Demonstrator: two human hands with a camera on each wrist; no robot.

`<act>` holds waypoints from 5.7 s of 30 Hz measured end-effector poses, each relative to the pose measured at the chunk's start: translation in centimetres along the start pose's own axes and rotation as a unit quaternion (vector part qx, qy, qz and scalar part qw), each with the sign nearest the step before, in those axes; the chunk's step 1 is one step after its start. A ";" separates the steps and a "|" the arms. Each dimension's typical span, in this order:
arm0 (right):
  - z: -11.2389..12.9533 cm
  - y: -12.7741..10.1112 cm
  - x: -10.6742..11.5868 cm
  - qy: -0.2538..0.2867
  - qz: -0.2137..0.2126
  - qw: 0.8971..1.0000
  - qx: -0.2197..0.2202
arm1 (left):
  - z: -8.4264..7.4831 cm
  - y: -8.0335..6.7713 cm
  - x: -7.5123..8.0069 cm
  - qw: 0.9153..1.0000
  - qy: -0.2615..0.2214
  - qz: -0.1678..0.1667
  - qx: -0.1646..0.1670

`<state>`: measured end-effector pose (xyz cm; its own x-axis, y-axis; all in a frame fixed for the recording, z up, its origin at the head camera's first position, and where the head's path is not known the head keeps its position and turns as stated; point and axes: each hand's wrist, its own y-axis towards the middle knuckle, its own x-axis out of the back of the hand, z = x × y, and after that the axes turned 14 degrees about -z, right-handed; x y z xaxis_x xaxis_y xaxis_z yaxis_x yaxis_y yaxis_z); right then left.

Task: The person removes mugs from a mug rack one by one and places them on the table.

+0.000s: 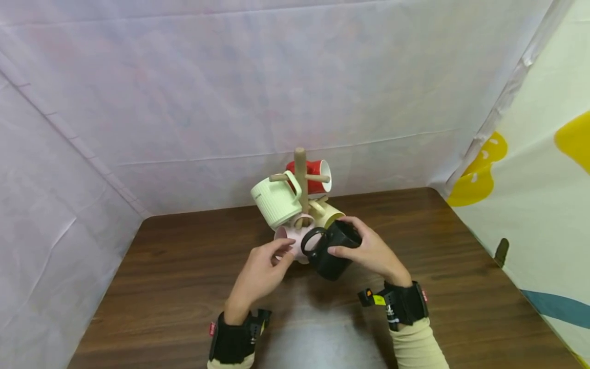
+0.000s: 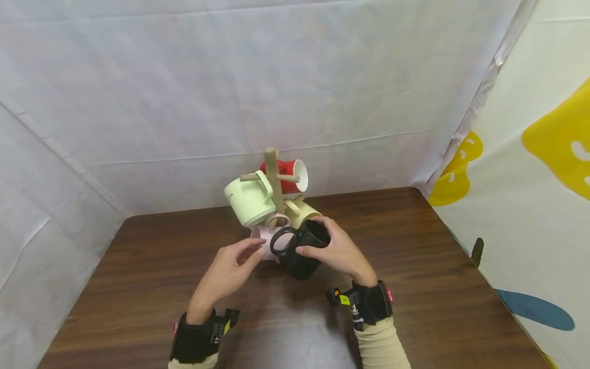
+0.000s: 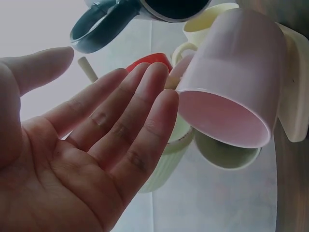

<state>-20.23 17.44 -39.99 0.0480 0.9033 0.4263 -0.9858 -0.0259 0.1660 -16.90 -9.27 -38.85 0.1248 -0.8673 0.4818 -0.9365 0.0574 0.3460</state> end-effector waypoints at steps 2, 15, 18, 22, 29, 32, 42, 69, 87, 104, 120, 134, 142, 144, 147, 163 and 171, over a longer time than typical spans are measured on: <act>0.0 -0.1 0.0 -0.005 0.001 1.000 0.008 | -0.2 0.0 -0.1 1.000 -0.001 0.001 -0.001; 0.2 -0.3 -0.3 -0.012 0.019 0.999 0.050 | -1.1 0.4 -1.0 0.999 -0.040 0.010 -0.026; 0.3 -0.3 -0.5 -0.016 0.019 0.998 0.064 | -1.3 0.4 -1.3 0.998 -0.044 0.018 -0.037; 0.4 -0.3 -0.5 -0.027 0.014 0.996 0.083 | -1.6 0.5 -1.7 0.997 -0.057 0.027 -0.032; 0.5 -0.4 -0.7 -0.033 0.019 0.994 0.106 | -1.8 0.6 -2.4 0.996 -0.086 0.033 0.000; 0.6 -0.5 -0.8 -0.039 0.017 0.993 0.112 | -1.8 0.6 -2.7 0.995 -0.092 0.032 0.007; 0.9 -0.7 -1.1 -0.051 0.021 0.991 0.123 | -1.4 0.8 -3.4 0.992 -0.103 0.037 0.062; 1.2 -0.6 -1.4 0.007 0.116 0.989 0.096 | -2.1 -0.2 -1.3 0.998 -0.002 -0.011 0.061; 1.2 -0.8 -1.3 0.059 0.147 0.983 0.090 | -1.6 -0.6 0.5 0.995 -0.019 -0.020 0.093; 0.6 -0.3 -0.9 0.092 0.133 0.976 0.143 | -0.3 -1.1 3.9 0.984 -0.091 -0.025 0.152; 0.6 -0.2 -0.9 0.093 0.147 0.976 0.132 | 1.3 -1.0 6.6 0.966 -0.171 -0.059 0.182; 0.0 0.1 -1.1 0.077 0.141 0.979 0.122 | 3.7 -1.4 9.2 0.949 -0.208 -0.101 0.213; 0.2 0.1 -1.3 0.080 0.145 0.979 0.116 | 5.5 -1.8 10.6 0.940 -0.221 -0.133 0.225; 0.2 0.1 -1.4 0.078 0.143 0.980 0.115 | 5.8 -1.9 10.9 0.936 -0.226 -0.137 0.232; 0.1 0.2 -1.4 0.075 0.137 0.982 0.109 | 6.4 -2.0 11.4 0.929 -0.236 -0.146 0.244; -0.2 0.4 -1.1 0.081 0.128 0.984 0.095 | 8.5 -3.2 14.0 0.897 -0.285 -0.185 0.282; -0.2 0.5 -1.0 0.071 0.120 0.987 0.084 | 9.0 -3.6 14.5 0.896 -0.286 -0.187 0.283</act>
<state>-20.79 16.59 -40.48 -0.2181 0.9131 0.3445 -0.9247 -0.3062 0.2262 -14.68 -26.53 -40.37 0.4284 -0.8942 -0.1297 -0.9004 -0.4105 -0.1442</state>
